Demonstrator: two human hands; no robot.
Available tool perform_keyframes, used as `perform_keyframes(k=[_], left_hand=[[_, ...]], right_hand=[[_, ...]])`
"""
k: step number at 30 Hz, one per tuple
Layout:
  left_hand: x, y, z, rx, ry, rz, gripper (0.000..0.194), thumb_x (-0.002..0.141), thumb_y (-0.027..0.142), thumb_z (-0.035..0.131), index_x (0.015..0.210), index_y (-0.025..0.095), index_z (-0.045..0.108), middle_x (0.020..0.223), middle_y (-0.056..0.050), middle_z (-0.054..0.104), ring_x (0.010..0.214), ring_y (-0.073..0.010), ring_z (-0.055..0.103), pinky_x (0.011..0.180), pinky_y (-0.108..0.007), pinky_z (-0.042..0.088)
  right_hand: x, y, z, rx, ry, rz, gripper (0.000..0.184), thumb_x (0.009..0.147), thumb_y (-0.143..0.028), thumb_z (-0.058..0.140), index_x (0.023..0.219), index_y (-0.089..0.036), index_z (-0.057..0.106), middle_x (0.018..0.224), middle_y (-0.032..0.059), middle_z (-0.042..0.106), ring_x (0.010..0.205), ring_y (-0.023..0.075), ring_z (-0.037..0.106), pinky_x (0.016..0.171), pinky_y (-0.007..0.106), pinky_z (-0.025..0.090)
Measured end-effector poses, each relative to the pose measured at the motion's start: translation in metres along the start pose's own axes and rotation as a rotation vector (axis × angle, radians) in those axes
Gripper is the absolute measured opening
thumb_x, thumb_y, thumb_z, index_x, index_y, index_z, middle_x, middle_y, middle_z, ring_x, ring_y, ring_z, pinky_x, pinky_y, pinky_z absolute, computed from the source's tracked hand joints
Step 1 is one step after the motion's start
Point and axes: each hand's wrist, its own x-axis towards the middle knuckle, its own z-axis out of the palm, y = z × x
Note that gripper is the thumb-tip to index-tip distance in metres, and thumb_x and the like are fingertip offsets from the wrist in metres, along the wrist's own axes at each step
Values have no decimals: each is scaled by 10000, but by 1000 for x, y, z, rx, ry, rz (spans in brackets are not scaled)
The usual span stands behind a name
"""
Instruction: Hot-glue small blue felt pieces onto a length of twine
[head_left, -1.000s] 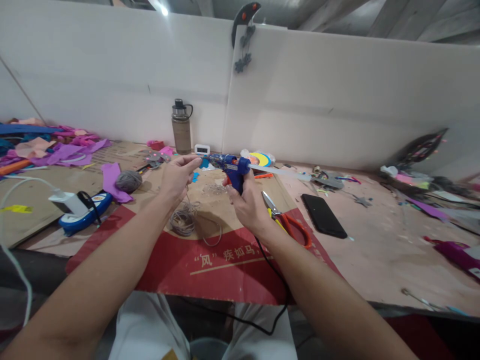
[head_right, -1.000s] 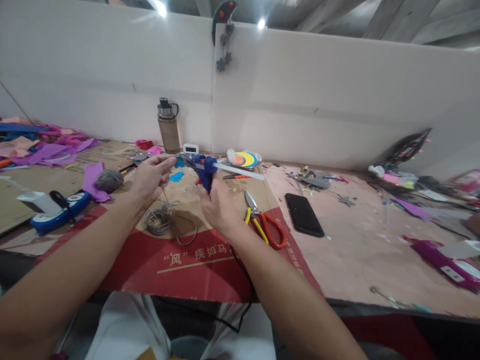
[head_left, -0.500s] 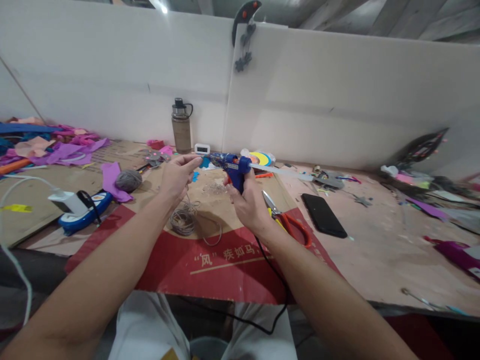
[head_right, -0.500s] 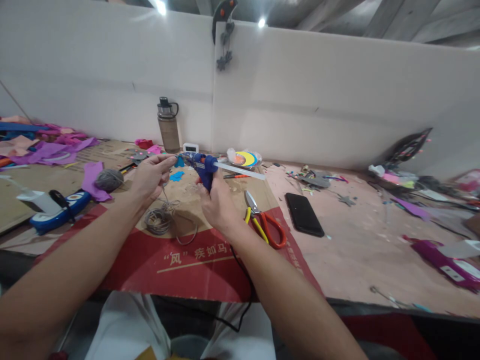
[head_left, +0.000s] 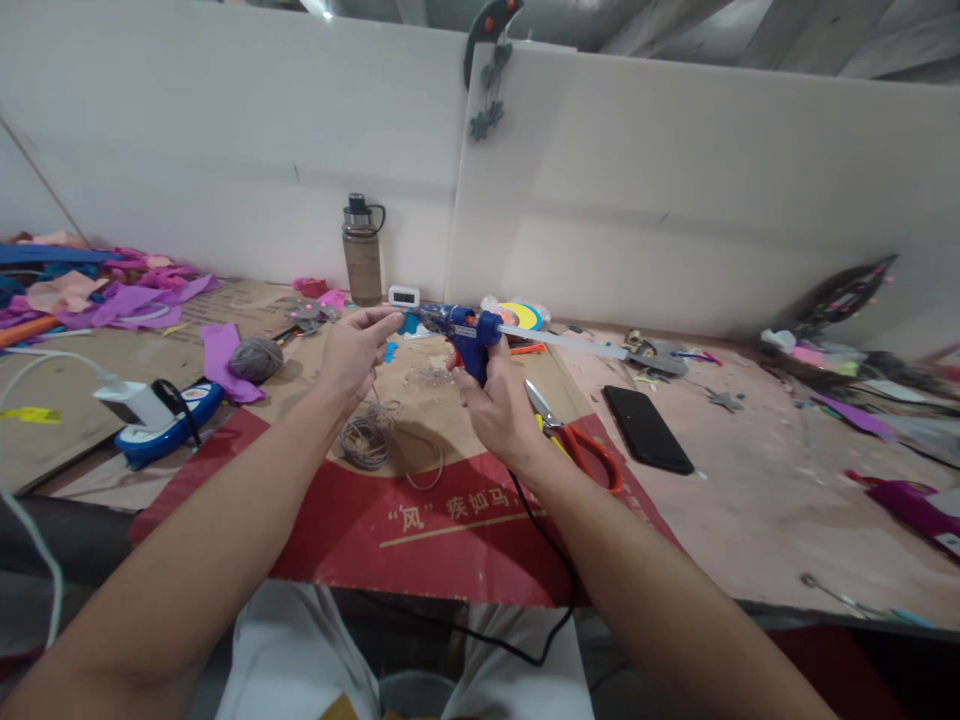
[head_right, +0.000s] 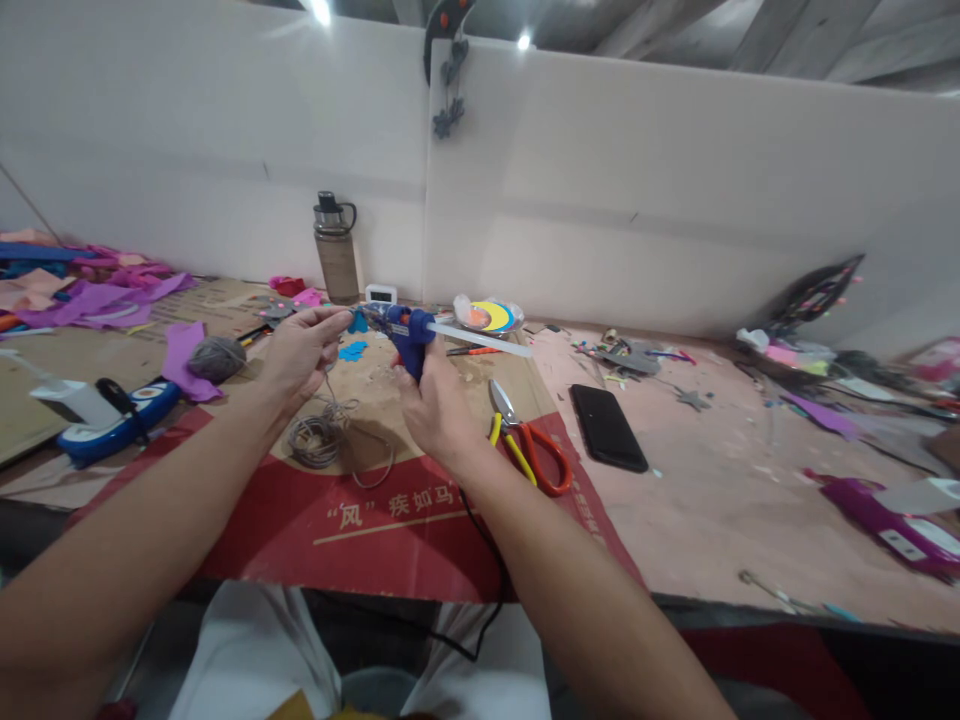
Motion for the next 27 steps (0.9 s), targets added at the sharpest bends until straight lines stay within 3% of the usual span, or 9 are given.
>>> perform_keyframes(k=[27], left_hand=[[-1, 3, 2, 16, 12, -3, 110, 668, 198, 754, 710, 159, 660, 548, 48, 496, 378, -18, 300, 352, -192, 167]], right_hand=[[0, -1, -1, -4, -4, -1, 484, 886, -230, 475, 1357, -235, 363, 1023, 89, 610, 918, 246, 578, 781, 424, 500]])
